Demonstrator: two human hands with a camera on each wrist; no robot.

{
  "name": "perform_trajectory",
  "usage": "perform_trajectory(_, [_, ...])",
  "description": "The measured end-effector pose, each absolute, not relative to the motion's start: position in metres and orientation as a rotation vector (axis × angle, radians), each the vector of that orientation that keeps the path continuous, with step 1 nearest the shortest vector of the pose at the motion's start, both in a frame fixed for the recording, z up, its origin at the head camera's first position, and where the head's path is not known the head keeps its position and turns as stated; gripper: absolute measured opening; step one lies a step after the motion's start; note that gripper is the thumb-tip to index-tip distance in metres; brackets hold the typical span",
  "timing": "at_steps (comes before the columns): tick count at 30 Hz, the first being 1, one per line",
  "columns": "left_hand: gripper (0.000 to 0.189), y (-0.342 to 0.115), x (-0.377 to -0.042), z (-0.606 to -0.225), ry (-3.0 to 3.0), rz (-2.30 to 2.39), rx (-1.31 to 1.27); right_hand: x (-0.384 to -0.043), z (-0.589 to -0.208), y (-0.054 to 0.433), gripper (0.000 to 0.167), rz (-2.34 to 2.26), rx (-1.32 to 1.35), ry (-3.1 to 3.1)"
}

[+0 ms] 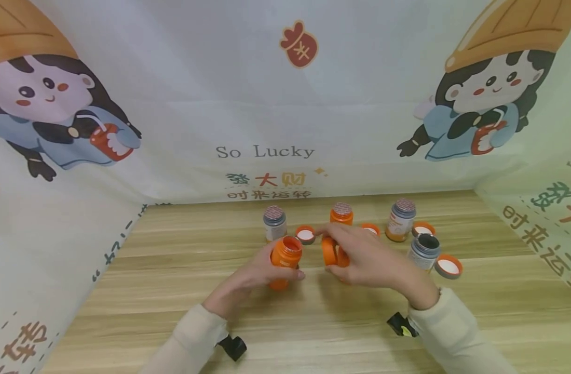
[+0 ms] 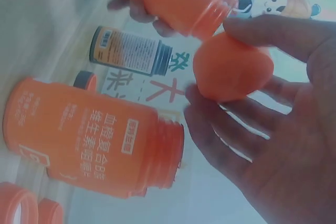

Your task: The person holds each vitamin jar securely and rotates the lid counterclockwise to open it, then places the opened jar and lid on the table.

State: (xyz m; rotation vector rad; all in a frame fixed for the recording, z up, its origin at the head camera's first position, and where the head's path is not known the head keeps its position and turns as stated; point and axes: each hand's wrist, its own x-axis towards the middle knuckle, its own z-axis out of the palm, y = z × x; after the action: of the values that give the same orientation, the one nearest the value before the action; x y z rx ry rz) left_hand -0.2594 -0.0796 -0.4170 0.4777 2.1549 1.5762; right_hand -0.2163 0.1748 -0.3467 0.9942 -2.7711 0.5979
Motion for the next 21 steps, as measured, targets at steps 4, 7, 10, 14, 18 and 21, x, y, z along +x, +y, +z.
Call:
perform_trajectory(4, [0.053, -0.09, -0.267, -0.415, 2.251, 1.591, 0.379, -0.217, -0.346, 0.171, 0.052, 0.582, 0.933, -2.767])
perform_trajectory(7, [0.051, -0.096, -0.272, -0.414, 2.276, 1.604, 0.33, -0.219, -0.344, 0.167, 0.05, 0.625, 0.884, -2.778])
perform_trajectory(10, [0.05, -0.101, -0.274, -0.413, 2.301, 1.597, 0.297, -0.222, -0.338, 0.162, 0.052, 0.672, 0.84, -2.766])
perform_trajectory(14, [0.05, -0.103, -0.275, -0.412, 2.31, 1.574, 0.292, -0.226, -0.326, 0.153, 0.056, 0.721, 0.799, -2.745])
perform_trajectory(18, [0.05, -0.104, -0.276, -0.412, 2.311, 1.56, 0.308, -0.231, -0.313, 0.141, 0.057, 0.797, 0.769, -2.721])
perform_trajectory(21, [0.052, -0.104, -0.277, -0.413, 2.32, 1.559, 0.321, -0.235, -0.308, 0.133, 0.057, 0.835, 0.756, -2.689])
